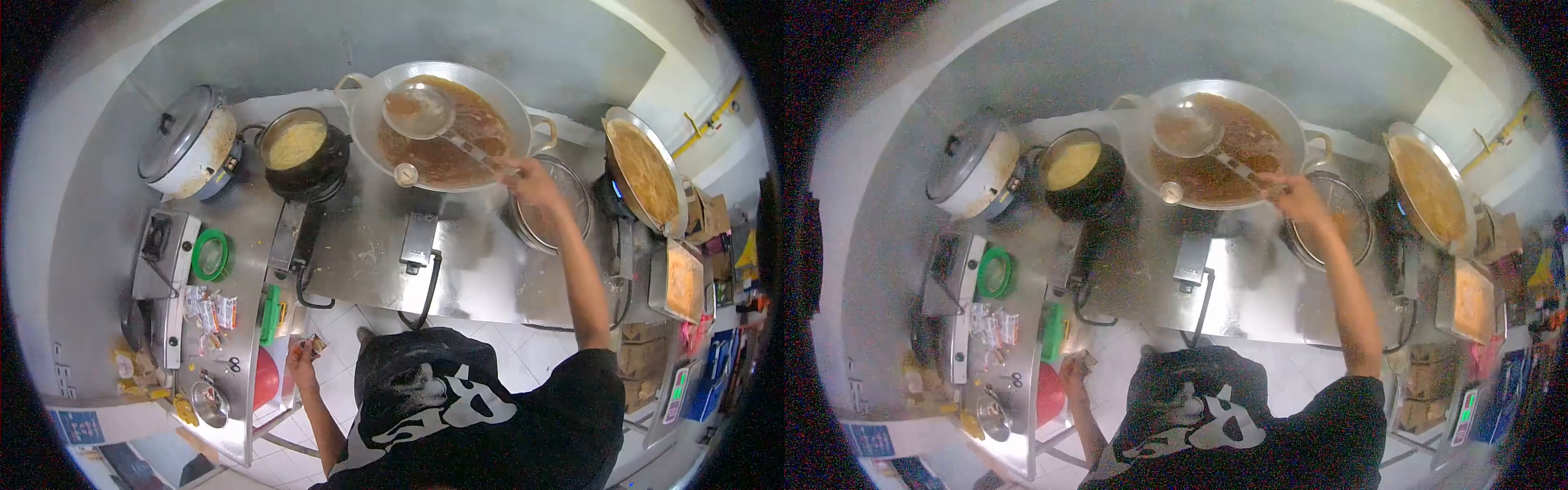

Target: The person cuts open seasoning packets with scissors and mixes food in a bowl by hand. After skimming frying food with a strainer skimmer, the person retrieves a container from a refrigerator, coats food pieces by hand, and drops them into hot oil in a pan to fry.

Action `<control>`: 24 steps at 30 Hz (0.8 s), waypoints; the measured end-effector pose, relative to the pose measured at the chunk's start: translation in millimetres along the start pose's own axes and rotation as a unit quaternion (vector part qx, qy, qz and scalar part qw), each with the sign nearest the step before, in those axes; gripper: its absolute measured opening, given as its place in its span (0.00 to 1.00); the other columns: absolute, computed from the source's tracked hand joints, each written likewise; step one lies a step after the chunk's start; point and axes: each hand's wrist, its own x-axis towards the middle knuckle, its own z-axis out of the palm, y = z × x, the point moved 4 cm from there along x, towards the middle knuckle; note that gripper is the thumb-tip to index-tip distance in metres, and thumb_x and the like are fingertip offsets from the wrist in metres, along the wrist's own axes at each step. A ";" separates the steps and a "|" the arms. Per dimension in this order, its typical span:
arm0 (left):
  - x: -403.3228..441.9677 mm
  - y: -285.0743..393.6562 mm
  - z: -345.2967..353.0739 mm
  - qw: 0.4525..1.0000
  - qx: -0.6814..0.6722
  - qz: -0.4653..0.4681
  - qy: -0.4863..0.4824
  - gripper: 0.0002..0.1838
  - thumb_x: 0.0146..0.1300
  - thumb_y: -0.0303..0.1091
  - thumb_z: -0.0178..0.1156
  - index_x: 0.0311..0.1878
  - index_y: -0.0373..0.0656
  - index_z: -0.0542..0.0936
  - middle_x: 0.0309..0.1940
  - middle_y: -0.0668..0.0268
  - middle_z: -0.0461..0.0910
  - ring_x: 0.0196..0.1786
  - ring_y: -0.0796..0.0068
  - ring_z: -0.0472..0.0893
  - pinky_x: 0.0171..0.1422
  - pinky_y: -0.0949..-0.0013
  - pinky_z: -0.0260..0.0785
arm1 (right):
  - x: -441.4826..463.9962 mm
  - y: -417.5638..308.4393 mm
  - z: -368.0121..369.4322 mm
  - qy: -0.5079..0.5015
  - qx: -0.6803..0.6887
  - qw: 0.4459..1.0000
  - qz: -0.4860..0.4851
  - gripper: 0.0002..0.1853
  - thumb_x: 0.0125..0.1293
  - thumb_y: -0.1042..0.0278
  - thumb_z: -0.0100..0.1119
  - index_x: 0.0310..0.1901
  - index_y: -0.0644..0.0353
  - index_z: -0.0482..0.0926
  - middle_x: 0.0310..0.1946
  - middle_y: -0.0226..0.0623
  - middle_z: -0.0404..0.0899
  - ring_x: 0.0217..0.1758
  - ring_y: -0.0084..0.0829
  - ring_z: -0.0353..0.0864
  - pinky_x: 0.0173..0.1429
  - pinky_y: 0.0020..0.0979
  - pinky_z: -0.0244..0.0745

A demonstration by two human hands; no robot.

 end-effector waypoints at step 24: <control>74.4 77.0 86.9 0.977 0.083 0.048 -0.189 0.07 0.64 0.33 0.60 0.40 0.40 0.77 0.30 0.71 0.76 0.33 0.83 0.73 0.35 0.79 0.65 | -263.9 209.6 -81.6 0.155 -0.031 0.921 0.356 0.19 0.63 0.55 0.59 0.54 0.51 0.80 0.32 0.39 0.84 0.32 0.33 0.83 0.40 0.35 0.78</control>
